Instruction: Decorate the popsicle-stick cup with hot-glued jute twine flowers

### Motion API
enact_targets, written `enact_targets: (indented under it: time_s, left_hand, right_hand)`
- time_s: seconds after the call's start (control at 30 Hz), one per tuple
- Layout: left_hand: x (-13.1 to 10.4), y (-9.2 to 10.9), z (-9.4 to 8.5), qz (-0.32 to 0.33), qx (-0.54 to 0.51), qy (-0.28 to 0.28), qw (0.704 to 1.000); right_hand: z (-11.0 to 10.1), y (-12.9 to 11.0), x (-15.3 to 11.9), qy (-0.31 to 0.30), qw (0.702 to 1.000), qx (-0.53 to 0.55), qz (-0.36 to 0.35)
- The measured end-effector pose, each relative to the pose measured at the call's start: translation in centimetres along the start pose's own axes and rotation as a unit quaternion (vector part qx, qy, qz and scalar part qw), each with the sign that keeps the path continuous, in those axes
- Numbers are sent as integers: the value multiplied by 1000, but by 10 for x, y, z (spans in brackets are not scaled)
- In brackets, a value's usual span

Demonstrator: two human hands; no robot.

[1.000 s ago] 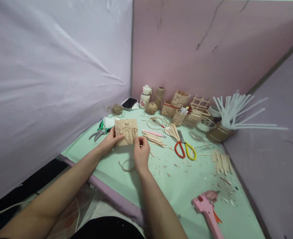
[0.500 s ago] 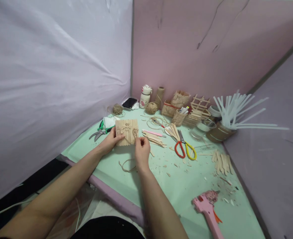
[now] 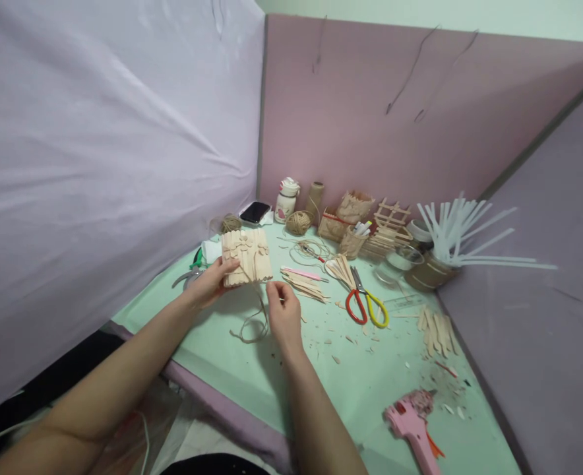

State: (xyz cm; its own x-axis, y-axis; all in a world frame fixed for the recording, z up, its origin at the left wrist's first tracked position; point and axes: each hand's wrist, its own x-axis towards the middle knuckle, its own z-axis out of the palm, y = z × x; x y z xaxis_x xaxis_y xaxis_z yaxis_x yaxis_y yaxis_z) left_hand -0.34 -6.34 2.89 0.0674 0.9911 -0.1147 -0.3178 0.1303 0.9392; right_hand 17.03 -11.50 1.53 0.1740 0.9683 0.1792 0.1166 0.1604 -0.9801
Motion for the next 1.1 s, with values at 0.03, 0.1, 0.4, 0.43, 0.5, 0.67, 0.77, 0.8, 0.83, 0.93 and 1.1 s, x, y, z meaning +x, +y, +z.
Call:
enact_targets:
  time_s: [0.03,0.1,0.4,0.43,0.5,0.67,0.77,0.8,0.83,0.93,1.1]
  left_hand:
    - [0,0,0,-2,-1,7,1000]
    - [-1,-1,0,-10,-5,19,1000]
    - [-3,-10,-9,14,-4,14,1000]
    - [-3,-11,-10,18,-5,14,1000]
    - [-2,-12,-11,22,-14,19,999]
    - [-4,-11,-11,20,-40,18,999]
    - [-7,-9,-9,13,-36,28,999]
    - [-7,-9,-8,13,-37,32,999]
    - [-8,-8,-8,13,-38,36,999]
    - [-8,-9,-7,11,-33,44,998]
    - [-7,-13,-7,14,-25,57,998]
  right_hand:
    - [3,0,-1,-23,1000,-6,-3]
    - [7,0,-2,-59,998,-11,-5]
    - [11,-4,-1,-90,982,90,143]
    - [11,-5,-1,-85,979,106,155]
    - [11,-10,-1,-62,980,123,142]
    - [8,-20,3,-1,998,25,52]
    - [6,-19,7,-5,999,-27,21]
    - [6,-18,9,-4,999,-34,14]
    - [6,-17,10,1,999,-37,8]
    - [9,-16,12,24,998,-51,-13]
    - [22,-16,8,25,996,-73,-35]
